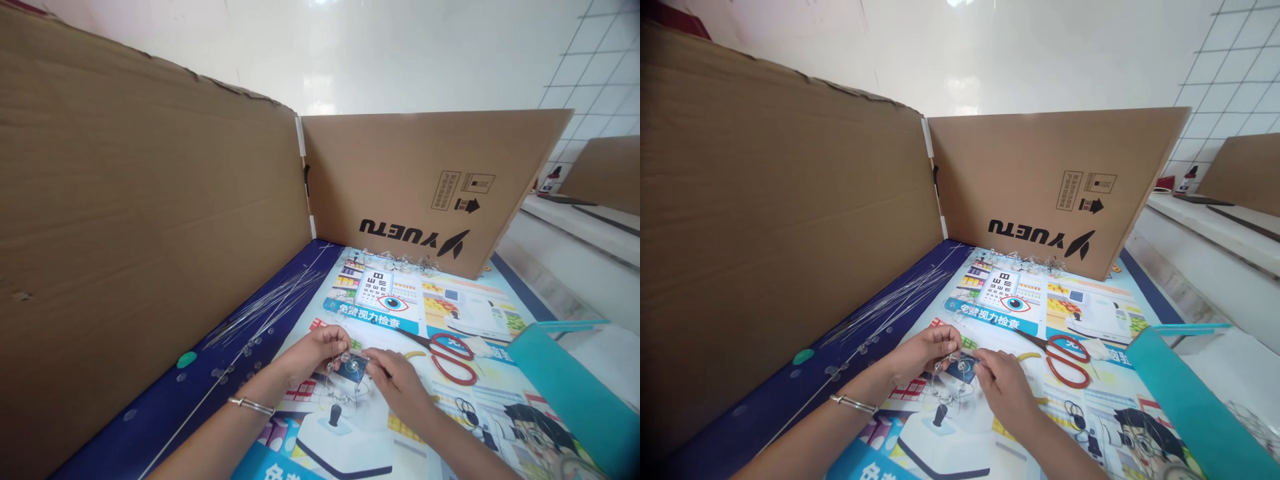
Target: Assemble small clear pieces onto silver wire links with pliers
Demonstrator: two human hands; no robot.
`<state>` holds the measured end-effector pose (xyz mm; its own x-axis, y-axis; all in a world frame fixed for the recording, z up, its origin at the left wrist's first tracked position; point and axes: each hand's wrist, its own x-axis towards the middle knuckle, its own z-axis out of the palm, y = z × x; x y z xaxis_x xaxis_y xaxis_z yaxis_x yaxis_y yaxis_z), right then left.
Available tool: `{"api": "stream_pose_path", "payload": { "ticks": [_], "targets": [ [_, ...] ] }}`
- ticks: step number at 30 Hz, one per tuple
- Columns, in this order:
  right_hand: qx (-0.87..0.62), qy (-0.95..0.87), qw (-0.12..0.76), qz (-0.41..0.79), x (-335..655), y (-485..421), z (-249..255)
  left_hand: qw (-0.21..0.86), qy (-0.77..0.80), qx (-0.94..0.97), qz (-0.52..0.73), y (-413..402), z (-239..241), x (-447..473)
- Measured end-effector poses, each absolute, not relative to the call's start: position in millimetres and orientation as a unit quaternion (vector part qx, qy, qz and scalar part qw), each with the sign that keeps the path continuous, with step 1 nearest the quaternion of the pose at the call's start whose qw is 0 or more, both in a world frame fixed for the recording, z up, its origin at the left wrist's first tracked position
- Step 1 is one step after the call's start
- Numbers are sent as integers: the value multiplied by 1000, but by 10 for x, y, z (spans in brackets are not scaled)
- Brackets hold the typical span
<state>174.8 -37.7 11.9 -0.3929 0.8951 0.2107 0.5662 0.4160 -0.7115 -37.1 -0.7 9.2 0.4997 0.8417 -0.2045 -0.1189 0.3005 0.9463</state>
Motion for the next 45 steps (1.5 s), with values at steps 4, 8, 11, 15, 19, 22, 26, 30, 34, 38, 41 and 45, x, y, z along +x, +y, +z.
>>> {"api": "stream_pose_path", "payload": {
  "ticks": [4, 8, 11, 15, 19, 22, 26, 30, 34, 38, 41, 45],
  "targets": [
    [-450, -701, 338, 437, 1698, -436, 148, 701, 379, 456, 396, -93, 171, -242],
    [-437, -595, 357, 573, 1617, -487, 185, 698, 380, 420, 438, -201, 242, -115],
    [-441, -523, 373, 626, 1546, -532, 215, 717, 363, 370, 466, -287, 254, -16],
    [-434, -467, 405, 655, 1449, -606, 237, 742, 331, 313, 491, -378, 187, 117],
    [-438, -420, 438, 664, 1369, -654, 207, 758, 338, 267, 489, -427, 74, 230],
    [-442, -385, 468, 662, 1327, -658, 168, 752, 342, 235, 512, -444, 18, 286],
    [-473, -374, 493, 627, 1287, -659, 148, 735, 350, 221, 537, -453, 9, 325],
    [-486, -378, 487, 619, 1281, -680, 158, 740, 349, 222, 531, -461, 32, 334],
    [-457, -408, 467, 638, 1360, -646, 138, 751, 367, 259, 484, -437, 81, 253],
    [-495, -465, 439, 589, 1519, -510, 78, 741, 370, 353, 435, -330, 139, 72],
    [-523, -528, 421, 519, 1612, -406, 26, 726, 361, 427, 401, -227, 152, -56],
    [-537, -580, 390, 472, 1648, -365, -14, 694, 371, 482, 384, -145, 133, -134]
  ]
}}
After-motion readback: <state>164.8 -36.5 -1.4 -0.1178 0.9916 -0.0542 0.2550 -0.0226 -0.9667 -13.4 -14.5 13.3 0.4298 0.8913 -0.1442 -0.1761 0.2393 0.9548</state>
